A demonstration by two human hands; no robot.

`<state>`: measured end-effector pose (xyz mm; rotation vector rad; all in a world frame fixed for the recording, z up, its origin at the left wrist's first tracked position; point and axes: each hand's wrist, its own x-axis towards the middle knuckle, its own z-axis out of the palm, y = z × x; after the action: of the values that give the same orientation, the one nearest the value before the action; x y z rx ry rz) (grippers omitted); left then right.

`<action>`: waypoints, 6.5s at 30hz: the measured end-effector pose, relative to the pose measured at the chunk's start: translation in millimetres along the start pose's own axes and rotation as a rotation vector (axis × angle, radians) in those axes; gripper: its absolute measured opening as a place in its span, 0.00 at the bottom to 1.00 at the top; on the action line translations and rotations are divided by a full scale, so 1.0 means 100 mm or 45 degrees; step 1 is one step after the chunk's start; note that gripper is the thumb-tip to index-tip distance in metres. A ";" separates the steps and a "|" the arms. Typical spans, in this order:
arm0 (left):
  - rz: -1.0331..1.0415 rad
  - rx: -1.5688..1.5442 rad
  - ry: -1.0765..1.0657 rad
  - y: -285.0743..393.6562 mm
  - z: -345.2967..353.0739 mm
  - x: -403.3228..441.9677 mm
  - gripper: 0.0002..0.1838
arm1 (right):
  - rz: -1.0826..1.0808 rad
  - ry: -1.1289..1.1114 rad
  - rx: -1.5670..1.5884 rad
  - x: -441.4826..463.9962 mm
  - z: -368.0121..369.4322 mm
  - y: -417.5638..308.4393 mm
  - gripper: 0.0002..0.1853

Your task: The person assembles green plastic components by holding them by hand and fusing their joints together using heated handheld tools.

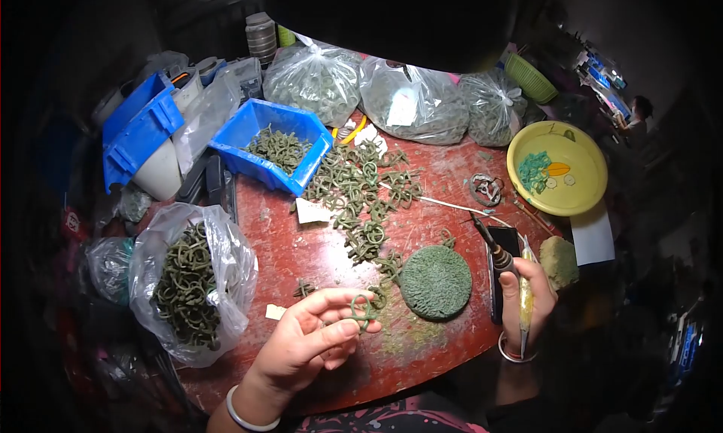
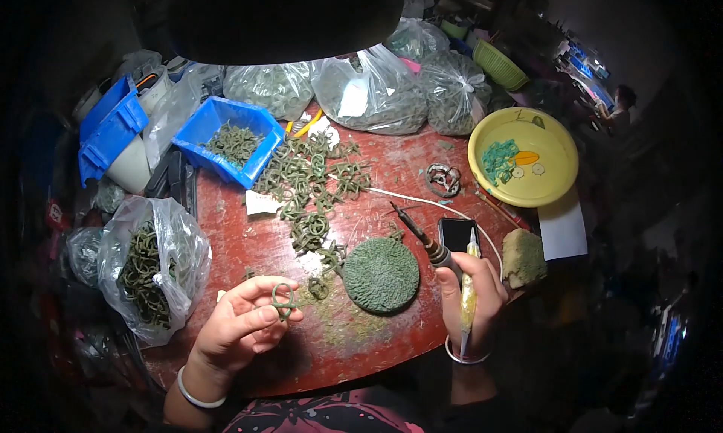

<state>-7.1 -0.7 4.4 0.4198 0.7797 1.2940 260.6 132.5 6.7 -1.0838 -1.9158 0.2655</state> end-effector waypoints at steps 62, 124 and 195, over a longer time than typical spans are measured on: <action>0.020 -0.194 -0.076 -0.07 -0.07 0.01 0.06 | -0.357 -0.177 0.189 -0.33 0.23 -0.16 0.19; 0.086 0.235 -0.017 0.04 -0.10 0.02 0.20 | -0.470 -0.622 1.123 0.21 0.67 -0.53 0.14; 0.157 0.126 0.052 0.02 -0.04 0.02 0.18 | -0.381 -0.576 1.041 0.27 0.58 -0.52 0.11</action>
<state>-11.8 1.0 2.6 0.5288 0.8657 1.3858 178.9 135.9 18.0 -0.1921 -2.0121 1.0790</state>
